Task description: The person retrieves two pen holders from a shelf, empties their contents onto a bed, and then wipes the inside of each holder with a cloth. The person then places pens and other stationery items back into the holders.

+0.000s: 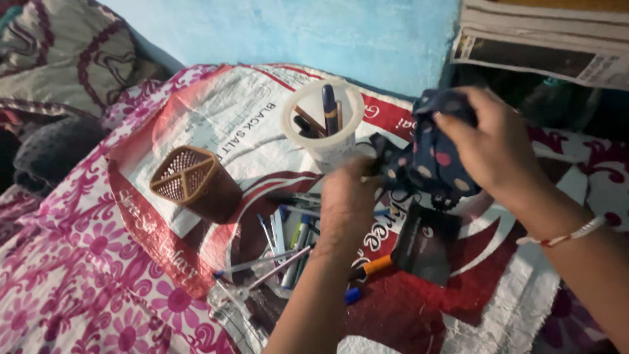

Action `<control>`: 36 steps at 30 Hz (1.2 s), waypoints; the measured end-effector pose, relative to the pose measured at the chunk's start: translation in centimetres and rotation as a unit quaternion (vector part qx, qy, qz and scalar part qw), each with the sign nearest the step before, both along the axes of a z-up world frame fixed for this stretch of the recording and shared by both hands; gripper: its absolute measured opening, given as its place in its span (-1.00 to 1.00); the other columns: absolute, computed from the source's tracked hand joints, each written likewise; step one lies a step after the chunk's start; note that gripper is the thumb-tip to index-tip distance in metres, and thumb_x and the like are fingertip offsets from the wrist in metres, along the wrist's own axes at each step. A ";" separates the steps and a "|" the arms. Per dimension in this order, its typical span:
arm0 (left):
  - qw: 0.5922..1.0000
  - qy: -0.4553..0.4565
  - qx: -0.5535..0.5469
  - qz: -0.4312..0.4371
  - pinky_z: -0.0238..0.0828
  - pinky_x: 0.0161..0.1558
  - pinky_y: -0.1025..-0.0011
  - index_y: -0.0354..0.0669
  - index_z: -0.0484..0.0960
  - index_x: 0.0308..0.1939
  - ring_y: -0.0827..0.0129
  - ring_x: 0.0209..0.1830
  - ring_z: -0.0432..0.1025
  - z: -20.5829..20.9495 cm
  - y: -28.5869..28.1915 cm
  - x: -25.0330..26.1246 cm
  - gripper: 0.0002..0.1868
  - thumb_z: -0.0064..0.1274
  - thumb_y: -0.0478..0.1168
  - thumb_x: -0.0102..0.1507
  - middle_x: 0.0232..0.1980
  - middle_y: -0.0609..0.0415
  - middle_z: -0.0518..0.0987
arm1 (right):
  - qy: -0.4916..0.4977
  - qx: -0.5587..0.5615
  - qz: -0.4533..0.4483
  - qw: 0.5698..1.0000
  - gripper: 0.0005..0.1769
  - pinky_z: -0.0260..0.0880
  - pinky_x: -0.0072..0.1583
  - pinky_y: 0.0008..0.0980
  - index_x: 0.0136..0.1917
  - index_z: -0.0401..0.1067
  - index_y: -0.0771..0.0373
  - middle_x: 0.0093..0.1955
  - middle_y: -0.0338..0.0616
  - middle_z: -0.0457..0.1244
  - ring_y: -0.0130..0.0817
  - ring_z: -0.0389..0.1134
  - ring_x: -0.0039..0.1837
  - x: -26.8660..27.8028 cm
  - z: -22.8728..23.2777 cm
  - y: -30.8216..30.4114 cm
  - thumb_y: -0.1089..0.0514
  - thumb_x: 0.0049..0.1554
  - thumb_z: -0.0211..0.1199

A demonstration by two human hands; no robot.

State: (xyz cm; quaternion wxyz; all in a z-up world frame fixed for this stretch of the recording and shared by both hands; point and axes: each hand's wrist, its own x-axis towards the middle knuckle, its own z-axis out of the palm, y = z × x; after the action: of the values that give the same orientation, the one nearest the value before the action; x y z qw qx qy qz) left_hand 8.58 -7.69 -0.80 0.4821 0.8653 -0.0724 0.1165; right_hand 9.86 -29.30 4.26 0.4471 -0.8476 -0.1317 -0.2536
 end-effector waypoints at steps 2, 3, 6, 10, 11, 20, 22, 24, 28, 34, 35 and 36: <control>0.921 0.150 -0.358 0.020 0.59 -0.20 0.32 -0.33 0.61 0.03 0.26 -0.21 0.58 1.1 -0.7 0.2 -0.69 0.18 -0.45 0.19 -0.11 -0.02 0.65 | 0.109 0.146 0.020 0.983 -0.67 0.34 0.05 -0.25 0.24 0.47 0.37 -0.02 0.18 0.31 0.16 0.35 -0.01 -0.4 1.5 0.9 0.10 0.33 0.19; 0.907 0.144 -0.395 0.010 0.57 -0.22 0.35 -0.32 0.62 0.04 0.31 -0.21 0.56 1.4 -1.0 0.3 -0.70 0.17 -0.43 0.22 -0.12 0.01 0.64 | 0.118 0.204 0.076 0.969 -0.64 0.35 0.10 -0.29 0.30 0.44 0.34 0.07 0.15 0.31 0.02 0.37 0.05 -0.8 2.3 1.9 0.10 0.32 0.16; 0.865 0.080 -0.495 -0.011 0.54 -0.22 0.43 -0.31 0.63 0.09 0.40 -0.19 0.54 1.4 -2.0 0.8 -0.69 0.10 -0.44 0.25 -0.11 0.05 0.65 | 0.059 0.210 0.154 0.964 -0.54 0.37 0.20 -0.30 0.41 0.35 0.28 0.25 0.12 0.32 -0.14 0.41 0.21 -2.9 3.0 6.0 0.09 0.30 0.10; 0.851 -0.034 -0.523 -0.029 0.57 -0.05 0.47 -0.36 0.64 0.13 0.37 -0.07 0.59 2.3 -3.7 0.8 -0.65 0.08 -0.46 0.25 0.01 0.00 0.70 | -0.103 -0.010 0.059 0.993 -0.53 0.38 0.21 -0.10 0.43 0.29 0.28 0.25 0.23 0.31 0.15 0.37 0.27 -5.0 2.2 6.2 0.05 0.32 0.10; 0.859 -0.041 -0.509 -0.037 0.56 -0.01 0.47 -0.37 0.64 0.15 0.36 -0.03 0.60 3.5 -3.8 0.6 -0.65 0.10 -0.42 0.27 0.05 -0.01 0.71 | -0.111 -0.009 0.046 0.993 -0.54 0.37 0.20 -0.08 0.43 0.29 0.28 0.25 0.25 0.30 0.18 0.35 0.27 -5.1 1.8 5.7 0.04 0.34 0.10; 0.897 -0.132 -0.415 -0.076 0.52 -0.27 0.46 -0.23 0.54 0.33 0.37 -0.23 0.52 17.5 0.0 0.8 -0.57 0.05 -0.33 0.36 -0.05 -0.10 0.67 | 0.120 0.242 0.047 0.962 -0.63 0.40 0.03 -0.25 0.19 0.47 0.20 -0.08 -0.03 0.40 -0.18 0.42 -0.04 -1.5 4.1 2.4 -0.09 0.31 0.10; 0.960 -0.026 -0.275 -0.032 0.48 -0.32 0.37 -0.09 0.56 0.36 0.23 -0.28 0.53 15.0 -0.5 1.2 -0.56 0.03 -0.22 0.38 -0.07 -0.18 0.67 | 0.173 0.409 0.127 0.887 -0.62 0.41 0.02 -0.34 0.17 0.47 0.20 -0.07 -0.14 0.41 -0.30 0.41 -0.06 -1.3 4.3 2.7 -0.11 0.32 0.08; 0.992 -0.022 -0.121 0.022 0.53 -0.24 0.20 0.00 0.58 0.32 0.07 -0.22 0.62 11.6 -2.2 0.3 -0.58 -0.01 -0.06 0.40 -0.09 -0.21 0.71 | 0.160 0.479 0.150 0.850 -0.61 0.41 0.00 -0.43 0.14 0.46 0.21 -0.07 -0.25 0.41 -0.42 0.40 -0.07 -0.4 4.4 2.8 -0.13 0.34 0.06; 0.997 0.041 0.018 0.070 0.41 -0.10 -0.11 -0.06 0.28 0.38 -0.24 -0.14 0.57 7.6 -5.2 -2.6 -0.54 -0.21 -0.04 0.41 -0.18 -0.31 0.69 | 0.231 0.443 0.206 0.842 -0.73 0.39 -0.01 -0.48 0.17 0.47 0.16 -0.08 -0.43 0.36 -0.59 0.35 -0.06 -1.4 0.6 3.3 0.01 0.27 0.29; 0.995 0.082 0.048 0.000 0.47 -0.09 -0.03 -0.26 0.04 0.37 -0.22 -0.15 0.57 7.6 -6.9 -4.6 -0.18 0.06 -0.17 0.10 -0.20 -0.34 0.67 | 0.180 0.263 0.017 0.948 -0.77 0.38 -0.07 -0.50 -0.01 0.57 0.16 -0.09 -0.36 0.38 -0.55 0.37 -0.11 1.1 -1.8 0.5 0.01 0.12 0.36; 0.995 0.071 0.068 -0.012 0.48 -0.08 -0.03 -0.29 0.09 0.34 -0.22 -0.14 0.57 7.2 -7.4 -4.6 -0.18 0.11 -0.13 0.09 -0.18 -0.32 0.67 | 0.136 0.217 0.003 0.967 -0.75 0.38 -0.02 -0.49 0.03 0.58 0.17 -0.06 -0.33 0.40 -0.54 0.38 -0.07 1.7 -2.1 -0.3 0.00 0.18 0.35; 0.994 0.060 0.088 -0.023 0.49 -0.07 -0.03 -0.31 0.13 0.31 -0.22 -0.12 0.58 6.8 -7.9 -4.9 -0.18 0.17 -0.10 0.08 -0.16 -0.30 0.67 | 0.091 0.171 -0.010 0.981 -0.74 0.37 0.02 -0.49 0.08 0.58 0.17 -0.04 -0.31 0.41 -0.53 0.39 -0.04 2.5 -1.9 -1.5 -0.02 0.23 0.34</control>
State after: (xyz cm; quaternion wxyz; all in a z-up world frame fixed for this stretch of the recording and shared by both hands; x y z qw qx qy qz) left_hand 3.73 -15.57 5.98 0.4098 0.9080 -0.0734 0.0465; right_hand 12.33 -30.78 2.40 0.5928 -0.7797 -0.0365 -0.1983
